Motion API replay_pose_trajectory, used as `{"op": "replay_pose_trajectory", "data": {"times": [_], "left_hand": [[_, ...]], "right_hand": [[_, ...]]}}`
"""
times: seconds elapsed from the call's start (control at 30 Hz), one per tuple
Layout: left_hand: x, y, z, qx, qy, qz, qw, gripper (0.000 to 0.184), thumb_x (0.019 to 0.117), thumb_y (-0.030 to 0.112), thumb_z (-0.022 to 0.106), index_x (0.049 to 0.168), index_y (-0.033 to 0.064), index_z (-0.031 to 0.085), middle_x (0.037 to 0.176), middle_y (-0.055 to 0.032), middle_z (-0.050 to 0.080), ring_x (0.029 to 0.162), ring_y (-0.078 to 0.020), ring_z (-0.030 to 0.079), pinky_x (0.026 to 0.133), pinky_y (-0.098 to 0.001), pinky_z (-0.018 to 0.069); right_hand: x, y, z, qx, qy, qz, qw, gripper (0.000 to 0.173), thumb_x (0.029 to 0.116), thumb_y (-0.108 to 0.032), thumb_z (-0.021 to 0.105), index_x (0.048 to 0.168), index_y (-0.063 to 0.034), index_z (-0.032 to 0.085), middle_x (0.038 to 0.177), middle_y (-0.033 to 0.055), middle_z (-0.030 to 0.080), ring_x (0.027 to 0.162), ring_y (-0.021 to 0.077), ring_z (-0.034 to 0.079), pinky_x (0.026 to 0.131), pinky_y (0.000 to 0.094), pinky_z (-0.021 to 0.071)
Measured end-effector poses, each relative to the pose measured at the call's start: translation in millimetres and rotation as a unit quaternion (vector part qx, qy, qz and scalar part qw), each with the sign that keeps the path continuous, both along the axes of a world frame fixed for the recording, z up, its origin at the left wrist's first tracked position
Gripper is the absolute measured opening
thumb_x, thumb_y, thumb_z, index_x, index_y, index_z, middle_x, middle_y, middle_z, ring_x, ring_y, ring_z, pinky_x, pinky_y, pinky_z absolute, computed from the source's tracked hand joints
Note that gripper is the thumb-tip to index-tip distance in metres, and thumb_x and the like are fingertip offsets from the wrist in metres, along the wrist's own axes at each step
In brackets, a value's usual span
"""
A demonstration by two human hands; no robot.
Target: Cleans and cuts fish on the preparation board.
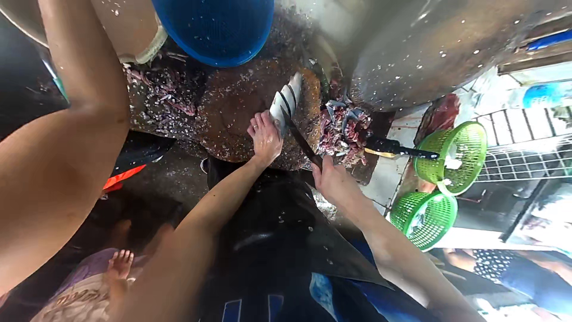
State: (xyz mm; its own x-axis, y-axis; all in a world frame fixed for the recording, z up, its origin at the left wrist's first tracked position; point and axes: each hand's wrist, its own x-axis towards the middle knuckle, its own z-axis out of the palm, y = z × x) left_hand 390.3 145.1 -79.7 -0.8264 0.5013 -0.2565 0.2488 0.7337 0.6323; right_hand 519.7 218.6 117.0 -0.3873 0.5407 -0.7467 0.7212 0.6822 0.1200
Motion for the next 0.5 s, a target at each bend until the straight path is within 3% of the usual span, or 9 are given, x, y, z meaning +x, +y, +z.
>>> {"op": "replay_pose_trajectory", "data": {"times": [0.1, 0.17, 0.27, 0.33, 0.4, 0.43, 0.47, 0.5], "left_hand": [[0.5, 1.3, -1.6, -0.025, 0.007, -0.017, 1.0, 0.046, 0.1073, 0.037, 0.035, 0.141, 0.0088, 0.049, 0.137, -0.0201, 0.053, 0.128, -0.0392, 0.05, 0.105, -0.0577, 0.0373], [-3.7, 2.3, -3.3, -0.037, 0.004, -0.016, 0.999, 0.043, 0.1074, 0.036, 0.035, 0.138, 0.009, 0.05, 0.137, -0.0194, 0.052, 0.129, -0.0387, 0.049, 0.105, -0.0575, 0.037], [-1.6, 1.6, -2.4, -0.055, -0.006, -0.018, 0.998, 0.043, 0.1083, 0.037, 0.036, 0.138, 0.009, 0.049, 0.14, -0.0189, 0.051, 0.132, -0.0382, 0.047, 0.107, -0.0576, 0.0368], [-0.9, 4.7, 0.6, -0.05, 0.002, -0.016, 0.999, 0.046, 0.1073, 0.039, 0.039, 0.141, 0.0079, 0.048, 0.143, -0.0205, 0.049, 0.135, -0.0398, 0.046, 0.108, -0.0598, 0.0373], [17.0, -10.4, 37.8, -0.007, -0.02, -0.015, 1.0, 0.06, 0.1005, 0.033, 0.054, 0.149, -0.001, 0.044, 0.154, -0.0291, 0.041, 0.143, -0.0485, 0.038, 0.112, -0.0724, 0.0314], [5.1, -24.9, 77.5, -0.008, -0.051, -0.014, 0.999, 0.063, 0.1002, 0.026, 0.056, 0.153, -0.0042, 0.04, 0.159, -0.03, 0.036, 0.148, -0.0488, 0.033, 0.116, -0.0727, 0.0257], [-25.4, -38.2, 136.4, -0.069, -0.154, -0.041, 0.985, 0.063, 0.1066, 0.022, 0.051, 0.161, 0.0002, 0.027, 0.168, -0.0223, 0.023, 0.156, -0.0403, 0.022, 0.123, -0.0635, 0.0186], [-44.4, -49.7, 178.4, -0.092, -0.234, -0.048, 0.967, 0.063, 0.1079, 0.017, 0.049, 0.163, 0.0024, 0.023, 0.171, -0.0176, 0.019, 0.158, -0.0345, 0.018, 0.126, -0.0556, 0.0162]], "right_hand": [[-19.0, 3.6, 4.8, -0.018, -0.033, 0.0, 0.999, 0.052, 0.1103, -0.047, 0.036, 0.128, -0.0005, 0.051, 0.098, 0.0213, 0.069, 0.097, 0.04, 0.072, 0.081, 0.056, 0.0583], [-32.8, 4.0, -38.2, -0.021, 0.016, -0.026, 0.999, 0.055, 0.11, -0.045, 0.037, 0.133, 0.0029, 0.05, 0.103, 0.0237, 0.069, 0.098, 0.0409, 0.072, 0.083, 0.0577, 0.0582], [-32.8, -4.5, -119.0, 0.014, 0.151, -0.065, 0.986, 0.059, 0.1092, -0.048, 0.039, 0.14, 0.0015, 0.046, 0.099, 0.0262, 0.069, 0.091, 0.0442, 0.072, 0.075, 0.0603, 0.0596], [-32.9, -0.5, -129.6, 0.009, 0.186, -0.069, 0.98, 0.059, 0.1091, -0.048, 0.04, 0.143, 0.0, 0.043, 0.102, 0.0275, 0.069, 0.092, 0.0452, 0.072, 0.076, 0.0615, 0.0588], [-13.2, 4.8, -119.6, -0.026, 0.228, -0.083, 0.97, 0.059, 0.1078, -0.046, 0.044, 0.146, -0.0001, 0.047, 0.118, 0.0282, 0.068, 0.107, 0.0426, 0.069, 0.092, 0.0616, 0.0562], [-17.4, 6.0, -118.9, -0.049, 0.261, -0.089, 0.96, 0.059, 0.1074, -0.043, 0.046, 0.147, -0.0007, 0.048, 0.129, 0.0264, 0.065, 0.118, 0.0386, 0.066, 0.101, 0.0579, 0.0535], [-30.5, 5.1, -121.9, -0.064, 0.29, -0.083, 0.951, 0.057, 0.1078, -0.04, 0.047, 0.148, 0.0019, 0.048, 0.135, 0.0272, 0.061, 0.124, 0.0387, 0.062, 0.107, 0.057, 0.0501], [-35.0, 2.2, -124.4, -0.06, 0.304, -0.064, 0.949, 0.058, 0.1083, -0.038, 0.047, 0.147, 0.0051, 0.048, 0.138, 0.0304, 0.059, 0.127, 0.0428, 0.06, 0.109, 0.0597, 0.0471]]}}
